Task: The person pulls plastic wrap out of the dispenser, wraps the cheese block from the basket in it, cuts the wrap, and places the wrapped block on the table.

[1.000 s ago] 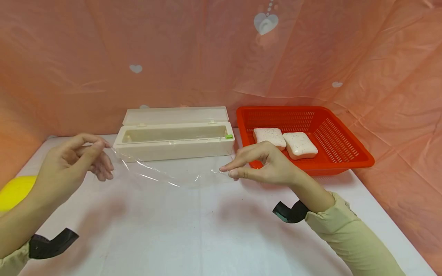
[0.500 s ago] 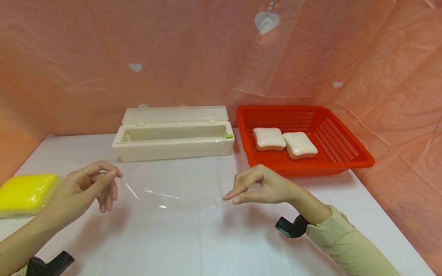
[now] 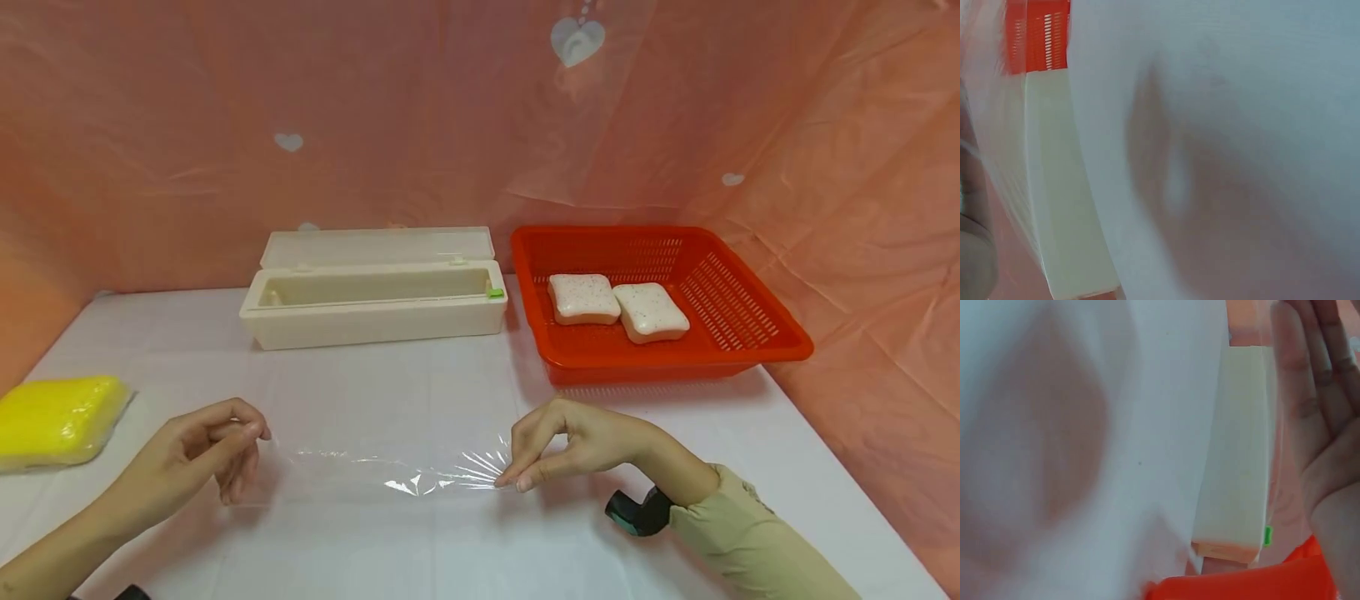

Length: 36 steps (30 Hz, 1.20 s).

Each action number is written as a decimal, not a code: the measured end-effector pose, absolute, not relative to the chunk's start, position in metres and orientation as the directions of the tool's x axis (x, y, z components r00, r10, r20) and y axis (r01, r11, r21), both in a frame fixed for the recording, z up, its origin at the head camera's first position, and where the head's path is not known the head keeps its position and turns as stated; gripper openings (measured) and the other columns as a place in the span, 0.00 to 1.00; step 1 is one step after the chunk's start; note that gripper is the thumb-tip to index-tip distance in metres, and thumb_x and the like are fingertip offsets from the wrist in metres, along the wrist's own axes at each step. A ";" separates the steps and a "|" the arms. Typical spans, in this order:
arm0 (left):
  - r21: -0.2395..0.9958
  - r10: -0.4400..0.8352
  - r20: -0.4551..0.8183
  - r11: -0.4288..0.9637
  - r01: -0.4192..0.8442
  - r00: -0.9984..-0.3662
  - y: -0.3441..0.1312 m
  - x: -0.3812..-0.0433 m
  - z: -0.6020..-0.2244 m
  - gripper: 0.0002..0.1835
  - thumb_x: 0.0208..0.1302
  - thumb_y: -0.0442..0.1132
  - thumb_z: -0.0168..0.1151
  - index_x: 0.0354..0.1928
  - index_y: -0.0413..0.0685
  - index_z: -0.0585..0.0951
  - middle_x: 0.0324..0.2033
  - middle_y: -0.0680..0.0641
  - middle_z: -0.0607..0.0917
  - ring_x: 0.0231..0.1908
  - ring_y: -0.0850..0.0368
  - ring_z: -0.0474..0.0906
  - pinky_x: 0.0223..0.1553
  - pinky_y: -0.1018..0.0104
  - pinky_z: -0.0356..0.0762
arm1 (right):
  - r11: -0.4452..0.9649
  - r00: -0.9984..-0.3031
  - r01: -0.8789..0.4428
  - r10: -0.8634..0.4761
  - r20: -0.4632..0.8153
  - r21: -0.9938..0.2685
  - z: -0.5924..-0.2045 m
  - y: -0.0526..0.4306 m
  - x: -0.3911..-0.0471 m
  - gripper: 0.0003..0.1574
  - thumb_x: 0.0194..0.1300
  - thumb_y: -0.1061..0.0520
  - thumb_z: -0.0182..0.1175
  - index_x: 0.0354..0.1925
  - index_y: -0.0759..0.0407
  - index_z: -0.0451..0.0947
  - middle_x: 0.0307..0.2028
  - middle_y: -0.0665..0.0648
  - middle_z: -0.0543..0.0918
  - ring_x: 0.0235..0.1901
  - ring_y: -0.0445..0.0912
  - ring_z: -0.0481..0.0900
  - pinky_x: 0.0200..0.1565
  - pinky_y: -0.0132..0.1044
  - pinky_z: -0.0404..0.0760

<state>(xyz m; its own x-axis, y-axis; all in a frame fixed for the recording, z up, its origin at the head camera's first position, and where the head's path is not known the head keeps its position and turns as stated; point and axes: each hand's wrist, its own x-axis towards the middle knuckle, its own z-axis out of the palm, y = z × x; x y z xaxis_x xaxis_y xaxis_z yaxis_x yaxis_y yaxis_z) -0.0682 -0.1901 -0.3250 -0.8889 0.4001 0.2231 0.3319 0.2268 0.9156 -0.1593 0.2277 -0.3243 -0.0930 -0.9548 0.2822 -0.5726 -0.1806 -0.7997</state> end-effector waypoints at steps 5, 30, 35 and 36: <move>0.905 0.434 0.224 0.239 0.351 -0.873 -0.195 -0.066 -0.328 0.06 0.73 0.27 0.42 0.41 0.36 0.70 0.20 0.47 0.81 0.16 0.57 0.78 0.16 0.61 0.78 | -0.171 -0.080 -0.541 -0.964 0.253 -0.824 -0.328 0.227 -0.163 0.13 0.59 0.72 0.61 0.44 0.71 0.83 0.33 0.62 0.86 0.31 0.45 0.79 0.34 0.32 0.81; 0.799 0.577 0.264 0.318 0.511 -0.773 -0.201 -0.057 -0.356 0.19 0.69 0.24 0.46 0.27 0.50 0.80 0.21 0.54 0.83 0.24 0.64 0.77 0.26 0.69 0.77 | 0.068 -0.188 -0.383 -0.982 0.006 -0.921 -0.353 0.228 -0.154 0.11 0.63 0.65 0.62 0.42 0.71 0.83 0.39 0.65 0.87 0.40 0.45 0.85 0.46 0.39 0.82; 0.785 0.538 0.156 0.442 0.434 -0.829 -0.198 -0.053 -0.353 0.25 0.73 0.31 0.45 0.21 0.57 0.83 0.18 0.60 0.82 0.24 0.68 0.74 0.27 0.73 0.73 | 0.073 -0.200 -0.418 -0.980 0.014 -0.906 -0.353 0.229 -0.154 0.09 0.63 0.64 0.62 0.39 0.69 0.85 0.39 0.63 0.87 0.42 0.45 0.83 0.49 0.38 0.81; 0.773 0.531 0.159 0.458 0.440 -0.832 -0.198 -0.053 -0.352 0.25 0.73 0.31 0.46 0.20 0.58 0.83 0.18 0.61 0.82 0.23 0.69 0.73 0.27 0.74 0.71 | 0.073 -0.207 -0.431 -0.978 0.019 -0.899 -0.352 0.230 -0.154 0.09 0.63 0.64 0.61 0.39 0.68 0.85 0.40 0.62 0.87 0.43 0.45 0.83 0.50 0.38 0.80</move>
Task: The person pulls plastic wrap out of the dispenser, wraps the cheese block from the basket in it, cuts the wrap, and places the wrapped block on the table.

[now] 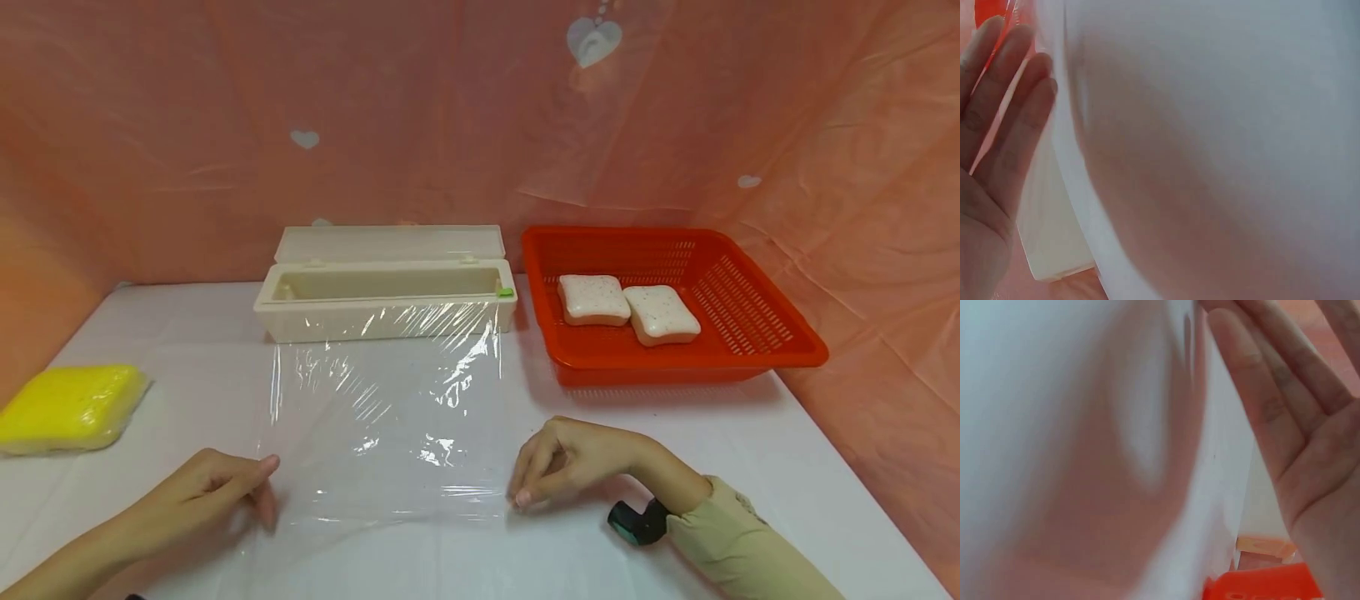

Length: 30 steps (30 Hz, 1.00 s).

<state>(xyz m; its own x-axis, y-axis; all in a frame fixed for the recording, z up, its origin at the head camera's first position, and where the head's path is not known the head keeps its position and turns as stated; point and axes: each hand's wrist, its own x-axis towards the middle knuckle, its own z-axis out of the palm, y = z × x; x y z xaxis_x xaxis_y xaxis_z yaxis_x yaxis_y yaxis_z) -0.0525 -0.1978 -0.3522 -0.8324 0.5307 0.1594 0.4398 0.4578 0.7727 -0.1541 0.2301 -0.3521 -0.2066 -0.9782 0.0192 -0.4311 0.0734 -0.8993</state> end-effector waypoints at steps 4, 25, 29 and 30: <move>0.769 0.520 0.159 0.469 0.435 -0.840 -0.197 -0.053 -0.347 0.24 0.72 0.32 0.49 0.20 0.60 0.84 0.18 0.62 0.81 0.23 0.68 0.72 0.27 0.74 0.68 | 0.073 -0.243 -0.482 -0.968 0.054 -0.873 -0.349 0.236 -0.153 0.10 0.63 0.64 0.61 0.41 0.66 0.85 0.43 0.61 0.86 0.46 0.46 0.82 0.52 0.38 0.79; 0.818 -0.049 -0.141 0.556 -0.144 -0.989 -0.201 -0.112 -0.332 0.32 0.68 0.51 0.56 0.65 0.37 0.65 0.65 0.32 0.66 0.66 0.35 0.61 0.63 0.43 0.63 | 0.083 -0.513 -0.564 -0.815 0.270 -0.822 -0.310 0.257 -0.160 0.19 0.60 0.75 0.55 0.48 0.63 0.80 0.44 0.57 0.85 0.39 0.45 0.81 0.35 0.35 0.82; 0.827 -0.047 -0.114 0.549 -0.121 -0.992 -0.201 -0.119 -0.336 0.28 0.68 0.48 0.57 0.64 0.38 0.69 0.64 0.34 0.69 0.66 0.37 0.63 0.62 0.48 0.64 | 0.190 -0.621 -0.551 -0.744 0.247 -0.813 -0.291 0.262 -0.171 0.17 0.63 0.72 0.56 0.48 0.64 0.80 0.43 0.54 0.86 0.36 0.43 0.83 0.35 0.34 0.82; 0.828 -0.044 -0.107 0.549 -0.114 -0.993 -0.201 -0.121 -0.338 0.28 0.68 0.47 0.57 0.64 0.38 0.70 0.64 0.34 0.69 0.65 0.38 0.65 0.62 0.51 0.65 | 0.218 -0.644 -0.550 -0.726 0.243 -0.806 -0.287 0.264 -0.174 0.16 0.63 0.72 0.57 0.48 0.63 0.81 0.43 0.53 0.86 0.35 0.43 0.83 0.35 0.34 0.82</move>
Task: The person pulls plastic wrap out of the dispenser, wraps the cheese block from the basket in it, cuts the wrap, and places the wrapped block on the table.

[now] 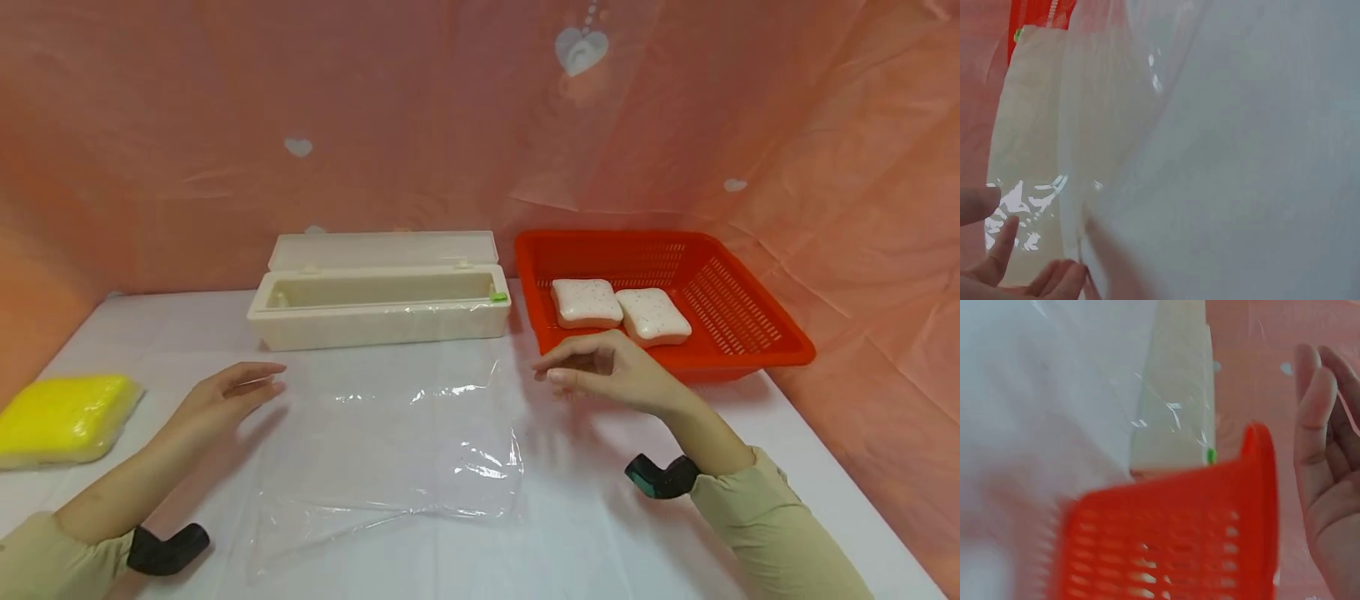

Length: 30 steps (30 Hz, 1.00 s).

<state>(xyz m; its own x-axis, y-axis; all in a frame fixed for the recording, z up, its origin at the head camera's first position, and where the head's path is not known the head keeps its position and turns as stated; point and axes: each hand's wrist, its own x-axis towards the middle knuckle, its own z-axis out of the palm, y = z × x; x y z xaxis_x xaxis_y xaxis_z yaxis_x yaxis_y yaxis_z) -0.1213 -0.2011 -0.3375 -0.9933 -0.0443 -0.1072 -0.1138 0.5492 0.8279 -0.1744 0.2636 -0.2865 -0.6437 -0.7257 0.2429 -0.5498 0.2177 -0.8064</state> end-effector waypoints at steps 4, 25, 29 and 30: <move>0.835 -0.016 -0.077 0.545 -0.073 -0.997 -0.203 -0.128 -0.342 0.26 0.67 0.44 0.59 0.63 0.38 0.71 0.61 0.35 0.74 0.63 0.40 0.68 0.59 0.62 0.66 | 0.365 -0.749 -0.507 -0.635 0.189 -0.781 -0.266 0.268 -0.189 0.14 0.66 0.65 0.57 0.50 0.64 0.80 0.40 0.51 0.86 0.30 0.46 0.81 0.30 0.35 0.80; 0.841 0.085 -0.011 0.540 0.037 -0.996 -0.207 -0.140 -0.349 0.25 0.63 0.29 0.59 0.61 0.30 0.70 0.55 0.30 0.78 0.54 0.41 0.76 0.41 0.81 0.71 | 0.843 -0.856 -0.117 -0.354 -0.377 -0.526 -0.234 0.277 -0.298 0.38 0.71 0.49 0.52 0.68 0.73 0.57 0.66 0.75 0.62 0.61 0.67 0.67 0.62 0.58 0.68; 0.861 0.115 -0.032 0.507 0.031 -0.993 -0.208 -0.140 -0.349 0.26 0.63 0.29 0.58 0.63 0.30 0.68 0.56 0.29 0.76 0.55 0.38 0.75 0.41 0.79 0.74 | 0.853 -0.833 -0.034 -0.312 -0.457 -0.520 -0.241 0.282 -0.309 0.42 0.69 0.51 0.54 0.69 0.74 0.51 0.69 0.76 0.55 0.64 0.69 0.61 0.64 0.60 0.64; 0.865 0.122 -0.035 0.502 0.031 -0.992 -0.208 -0.139 -0.349 0.26 0.63 0.30 0.58 0.63 0.30 0.68 0.56 0.29 0.76 0.55 0.38 0.75 0.41 0.79 0.74 | 0.857 -0.832 -0.017 -0.298 -0.469 -0.514 -0.242 0.283 -0.310 0.44 0.68 0.51 0.54 0.70 0.73 0.50 0.69 0.75 0.53 0.64 0.68 0.60 0.63 0.60 0.64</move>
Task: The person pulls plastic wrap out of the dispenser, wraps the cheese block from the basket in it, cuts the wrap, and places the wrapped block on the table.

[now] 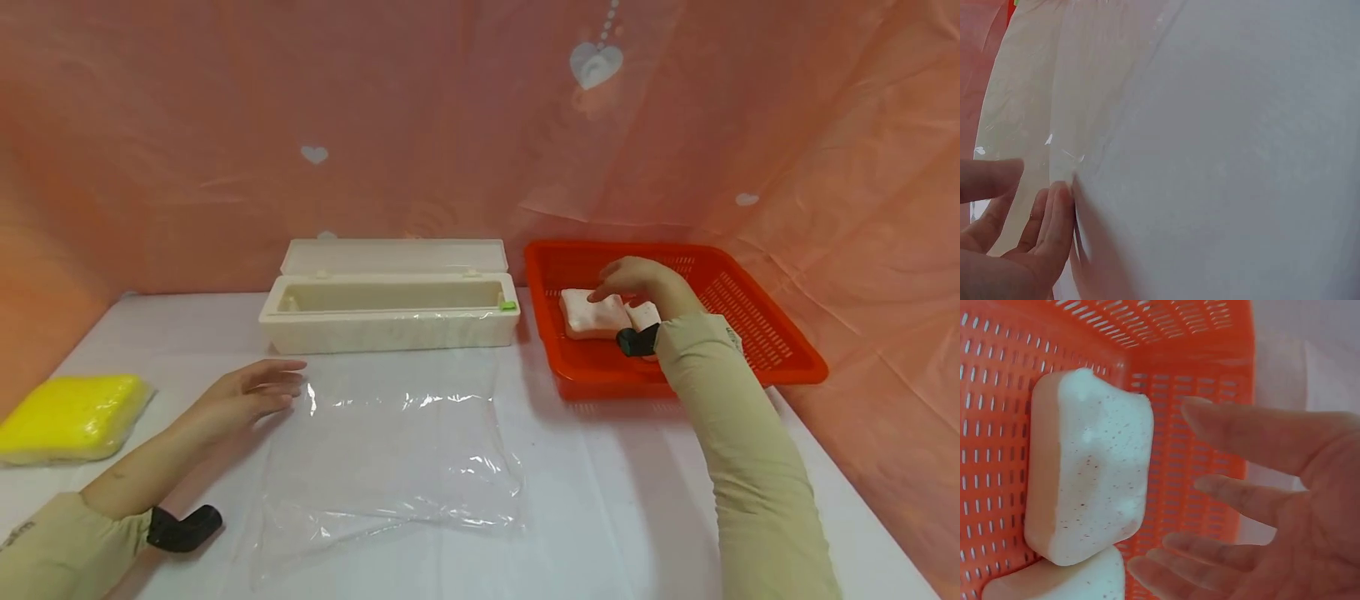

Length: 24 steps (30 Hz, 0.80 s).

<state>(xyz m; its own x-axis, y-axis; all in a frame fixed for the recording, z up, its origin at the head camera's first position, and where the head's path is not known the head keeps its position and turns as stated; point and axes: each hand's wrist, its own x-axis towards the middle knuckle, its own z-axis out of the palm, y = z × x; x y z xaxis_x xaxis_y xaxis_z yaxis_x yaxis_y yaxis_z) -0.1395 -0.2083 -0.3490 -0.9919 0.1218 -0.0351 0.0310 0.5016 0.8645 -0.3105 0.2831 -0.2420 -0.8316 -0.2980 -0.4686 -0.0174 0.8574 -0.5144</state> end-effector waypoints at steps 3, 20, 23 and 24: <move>0.871 0.148 -0.032 0.489 0.045 -0.989 -0.209 -0.139 -0.349 0.27 0.63 0.29 0.58 0.63 0.30 0.67 0.56 0.28 0.75 0.54 0.39 0.76 0.42 0.79 0.75 | 0.866 -0.826 0.022 -0.266 -0.497 -0.500 -0.244 0.284 -0.313 0.46 0.67 0.50 0.56 0.71 0.72 0.48 0.70 0.75 0.50 0.64 0.67 0.59 0.62 0.60 0.66; 0.925 0.240 -0.062 0.377 0.034 -0.969 -0.214 -0.138 -0.348 0.31 0.60 0.25 0.57 0.65 0.26 0.61 0.55 0.24 0.72 0.41 0.68 0.79 0.41 0.73 0.79 | 0.885 -0.759 0.070 -0.252 -0.601 -0.460 -0.255 0.281 -0.312 0.52 0.60 0.59 0.59 0.73 0.67 0.42 0.70 0.73 0.46 0.62 0.64 0.56 0.64 0.59 0.63; 0.930 0.236 -0.082 0.367 0.010 -0.968 -0.214 -0.137 -0.348 0.31 0.60 0.24 0.57 0.66 0.26 0.60 0.55 0.24 0.72 0.40 0.68 0.79 0.41 0.73 0.80 | 0.909 -0.727 0.029 -0.265 -0.633 -0.415 -0.257 0.279 -0.314 0.53 0.61 0.58 0.61 0.73 0.70 0.41 0.68 0.75 0.53 0.57 0.62 0.64 0.64 0.58 0.64; 0.932 0.238 -0.082 0.362 0.010 -0.968 -0.214 -0.136 -0.348 0.32 0.60 0.24 0.57 0.66 0.26 0.60 0.56 0.24 0.72 0.40 0.68 0.79 0.41 0.73 0.80 | 0.913 -0.718 0.030 -0.263 -0.644 -0.407 -0.258 0.278 -0.315 0.53 0.61 0.57 0.61 0.72 0.71 0.41 0.66 0.75 0.57 0.56 0.62 0.67 0.64 0.58 0.64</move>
<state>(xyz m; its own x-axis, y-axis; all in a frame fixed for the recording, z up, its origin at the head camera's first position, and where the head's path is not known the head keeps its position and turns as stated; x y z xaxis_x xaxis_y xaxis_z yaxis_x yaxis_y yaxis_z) -0.1365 -0.2136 -0.3485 -0.9677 0.2384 -0.0818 0.0104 0.3621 0.9321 -0.3149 0.2781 -0.2579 -0.7183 -0.2633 -0.6440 0.0299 0.9131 -0.4067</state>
